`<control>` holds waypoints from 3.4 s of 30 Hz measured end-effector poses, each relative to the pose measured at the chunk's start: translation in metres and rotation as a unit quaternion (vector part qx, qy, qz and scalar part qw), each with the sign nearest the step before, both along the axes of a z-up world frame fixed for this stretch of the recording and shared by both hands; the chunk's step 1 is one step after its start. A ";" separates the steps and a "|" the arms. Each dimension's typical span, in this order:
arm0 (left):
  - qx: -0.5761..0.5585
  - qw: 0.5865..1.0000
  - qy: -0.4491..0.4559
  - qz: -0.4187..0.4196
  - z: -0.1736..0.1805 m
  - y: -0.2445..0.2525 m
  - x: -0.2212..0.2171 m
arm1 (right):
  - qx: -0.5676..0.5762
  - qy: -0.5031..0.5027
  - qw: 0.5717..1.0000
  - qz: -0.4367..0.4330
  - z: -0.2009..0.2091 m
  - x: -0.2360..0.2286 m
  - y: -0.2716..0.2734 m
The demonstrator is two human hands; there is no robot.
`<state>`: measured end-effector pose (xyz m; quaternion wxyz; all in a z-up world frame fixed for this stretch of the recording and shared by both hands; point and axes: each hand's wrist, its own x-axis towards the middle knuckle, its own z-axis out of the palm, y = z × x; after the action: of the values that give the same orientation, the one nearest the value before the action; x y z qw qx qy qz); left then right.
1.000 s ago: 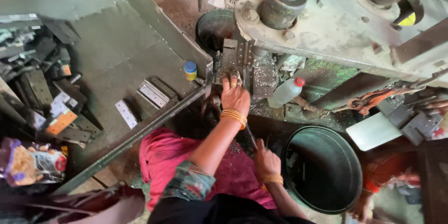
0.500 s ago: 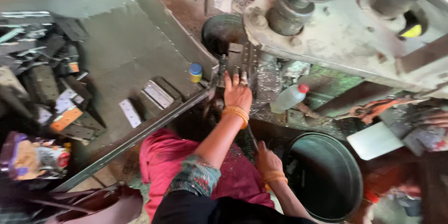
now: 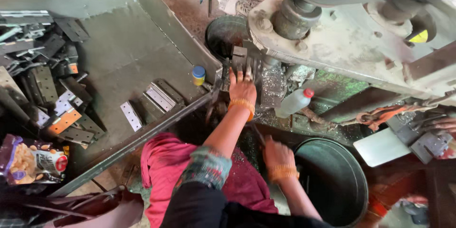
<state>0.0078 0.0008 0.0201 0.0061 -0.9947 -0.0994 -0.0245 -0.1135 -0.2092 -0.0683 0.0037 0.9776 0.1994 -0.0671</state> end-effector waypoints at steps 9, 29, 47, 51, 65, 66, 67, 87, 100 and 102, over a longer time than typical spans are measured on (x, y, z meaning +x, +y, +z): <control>-0.033 0.999 0.043 0.007 0.009 0.002 0.011 | 0.032 -0.020 0.999 -0.033 -0.015 -0.026 0.005; -0.268 0.954 -0.100 0.087 0.001 -0.039 -0.006 | -0.056 -0.198 0.975 0.086 0.101 0.012 0.040; -0.030 0.997 -0.067 -0.031 -0.001 -0.008 -0.044 | 0.059 0.004 0.995 -0.081 -0.015 -0.024 0.001; -0.095 0.993 -0.072 -0.021 0.002 -0.004 -0.036 | 0.031 -0.013 0.999 -0.036 -0.016 -0.004 -0.002; 0.019 0.999 -0.039 0.008 0.004 -0.004 -0.007 | 0.011 -0.061 0.998 -0.011 -0.010 -0.011 -0.002; 0.017 0.997 -0.079 0.018 0.003 -0.005 -0.007 | 0.006 -0.054 0.998 -0.013 -0.009 -0.014 -0.003; 0.003 0.998 -0.064 0.016 0.005 -0.004 -0.003 | 0.006 -0.052 0.998 -0.017 -0.007 -0.009 0.001; -0.171 0.936 -0.307 -0.019 -0.019 0.039 -0.066 | -0.033 0.001 0.998 -0.051 0.000 -0.014 0.002; -0.225 0.911 0.079 0.336 -0.027 0.280 -0.155 | -0.045 0.001 0.999 -0.026 0.023 -0.020 0.022; -0.139 0.942 -0.005 0.304 -0.034 0.273 -0.157 | -0.048 -0.031 0.998 0.003 0.026 -0.012 0.011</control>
<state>-0.1488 0.2737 -0.0143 -0.1253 -0.9079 -0.3998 -0.0120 -0.1255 -0.1980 -0.0425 0.0574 0.9773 0.1984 -0.0464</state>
